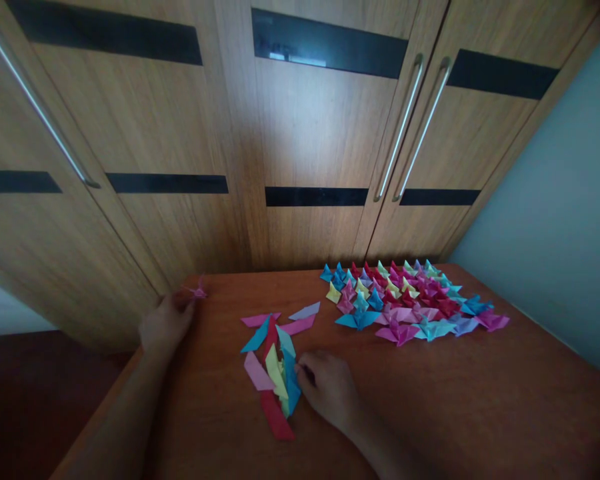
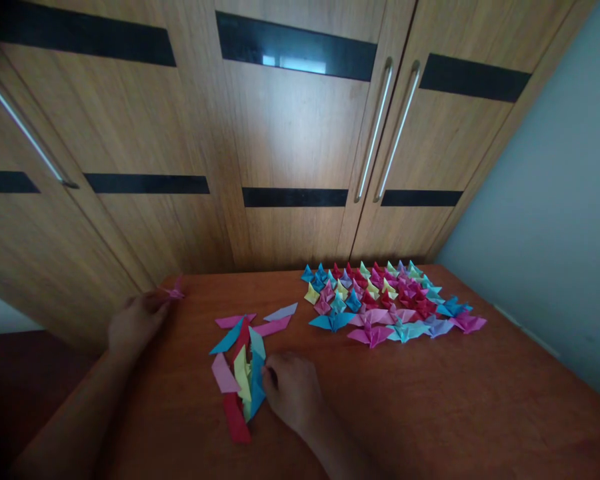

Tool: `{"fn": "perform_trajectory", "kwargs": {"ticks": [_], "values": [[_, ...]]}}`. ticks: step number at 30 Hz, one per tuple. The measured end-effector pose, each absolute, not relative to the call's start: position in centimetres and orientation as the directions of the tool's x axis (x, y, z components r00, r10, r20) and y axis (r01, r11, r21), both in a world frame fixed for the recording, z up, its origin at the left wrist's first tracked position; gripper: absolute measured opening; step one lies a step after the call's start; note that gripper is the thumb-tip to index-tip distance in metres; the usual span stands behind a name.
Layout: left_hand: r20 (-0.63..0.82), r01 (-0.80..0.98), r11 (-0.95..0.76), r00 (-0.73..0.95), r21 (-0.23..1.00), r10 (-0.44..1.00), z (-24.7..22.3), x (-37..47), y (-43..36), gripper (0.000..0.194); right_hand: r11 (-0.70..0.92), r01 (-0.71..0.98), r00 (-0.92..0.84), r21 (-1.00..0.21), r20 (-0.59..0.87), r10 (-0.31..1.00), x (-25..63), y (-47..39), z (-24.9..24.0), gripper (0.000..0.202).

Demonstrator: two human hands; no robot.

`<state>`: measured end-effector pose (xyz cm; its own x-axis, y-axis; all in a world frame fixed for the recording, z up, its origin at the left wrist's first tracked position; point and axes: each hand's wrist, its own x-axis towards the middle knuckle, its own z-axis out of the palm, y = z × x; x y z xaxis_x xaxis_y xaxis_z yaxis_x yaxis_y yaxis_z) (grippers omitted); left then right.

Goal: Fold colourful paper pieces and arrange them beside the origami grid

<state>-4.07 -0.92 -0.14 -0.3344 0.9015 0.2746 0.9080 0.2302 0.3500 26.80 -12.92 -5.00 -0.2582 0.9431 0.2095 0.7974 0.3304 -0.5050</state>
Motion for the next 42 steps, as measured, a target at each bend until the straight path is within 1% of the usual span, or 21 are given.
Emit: {"fn": "perform_trajectory", "kwargs": {"ticks": [3, 5, 9, 11, 13, 15, 17, 19, 20, 22, 24, 26, 28, 31, 34, 38, 40, 42], "values": [[0.268, 0.908, 0.286, -0.37, 0.308, 0.889, -0.8, -4.4, -1.0, 0.029, 0.32, 0.805, -0.251, -0.5, 0.202, 0.947, 26.8, -12.7, -5.1, 0.02], [0.28, 0.906, 0.265, -0.361, 0.329, 0.889, -1.2, -4.7, -1.0, 0.03, 0.307, 0.806, -0.241, -0.506, 0.194, 0.951, 26.7, -12.3, -5.1, 0.021], [0.342, 0.91, 0.142, -0.286, 0.389, 0.895, -1.3, -4.2, -1.1, 0.03, 0.278, 0.782, -0.203, -0.558, 0.194, 0.96, 26.3, -11.2, -5.2, 0.02], [0.38, 0.91, 0.037, -0.209, 0.413, 0.901, -1.0, -2.5, -1.6, 0.029, 0.261, 0.739, -0.172, -0.621, 0.2, 0.965, 26.1, -10.6, -5.3, 0.022], [0.418, 0.893, -0.112, -0.091, 0.436, 0.904, -0.5, 0.0, -2.8, 0.026, 0.248, 0.621, -0.143, -0.743, 0.203, 0.969, 26.0, -10.1, -5.4, 0.027], [0.439, 0.856, -0.258, 0.04, 0.449, 0.897, -0.2, 3.0, -4.5, 0.024, 0.228, 0.399, -0.111, -0.888, 0.2, 0.974, 26.2, -9.8, -5.5, 0.03], [0.481, 0.761, -0.444, 0.2, 0.472, 0.854, -0.1, 5.6, -6.5, 0.021, 0.172, 0.144, -0.074, -0.974, 0.163, 0.984, 26.8, -9.7, -5.5, 0.033], [0.529, 0.702, -0.537, 0.266, 0.467, 0.806, -0.5, 7.5, -8.2, 0.02, 0.085, -0.054, -0.056, -0.995, 0.088, 0.995, 27.5, -9.6, -5.5, 0.04], [0.544, 0.681, -0.574, 0.298, 0.455, 0.784, -0.8, 8.0, -8.8, 0.02, 0.037, -0.12, -0.056, -0.992, 0.044, 0.997, 27.9, -9.6, -5.5, 0.045], [0.557, 0.65, -0.634, 0.367, 0.419, 0.745, -1.6, 8.7, -9.6, 0.022, -0.037, -0.205, -0.066, -0.978, -0.024, 0.998, 28.4, -9.6, -5.4, 0.055], [0.557, 0.632, -0.683, 0.44, 0.365, 0.704, -2.1, 8.8, -9.8, 0.024, -0.069, -0.249, -0.063, -0.966, -0.055, 0.996, 28.7, -9.6, -5.3, 0.056], [0.56, 0.626, -0.717, 0.491, 0.306, 0.667, -2.4, 8.8, -9.7, 0.024, -0.068, -0.269, -0.066, -0.961, -0.052, 0.996, 28.7, -9.7, -5.2, 0.05], [0.563, 0.627, -0.733, 0.517, 0.264, 0.644, -2.5, 8.8, -9.6, 0.024, -0.063, -0.254, -0.063, -0.965, -0.049, 0.997, 28.6, -9.9, -4.9, 0.04], [0.571, 0.631, -0.732, 0.513, 0.256, 0.641, -2.2, 8.9, -9.7, 0.023, -0.066, -0.184, -0.028, -0.981, -0.062, 0.998, 28.4, -10.0, -4.6, 0.027], [0.548, 0.631, -0.708, 0.488, 0.316, 0.679, -1.6, 8.9, -10.1, 0.023, -0.009, -0.109, 0.028, -0.994, -0.012, 1.0, 28.3, -10.0, -4.4, 0.019], [0.476, 0.613, -0.648, 0.449, 0.451, 0.756, -0.7, 8.7, -10.5, 0.023, 0.154, 0.038, 0.105, -0.987, 0.157, 0.982, 28.4, -10.2, -4.2, 0.017], [0.446, 0.624, -0.584, 0.385, 0.52, 0.808, -0.6, 8.7, -10.5, 0.023, 0.206, 0.083, 0.103, -0.975, 0.214, 0.971, 28.4, -10.5, -4.0, 0.017], [0.395, 0.629, -0.496, 0.307, 0.599, 0.866, -0.7, 8.8, -10.4, 0.028, 0.231, 0.089, 0.083, -0.969, 0.238, 0.968, 28.3, -10.8, -3.8, 0.016]]}}
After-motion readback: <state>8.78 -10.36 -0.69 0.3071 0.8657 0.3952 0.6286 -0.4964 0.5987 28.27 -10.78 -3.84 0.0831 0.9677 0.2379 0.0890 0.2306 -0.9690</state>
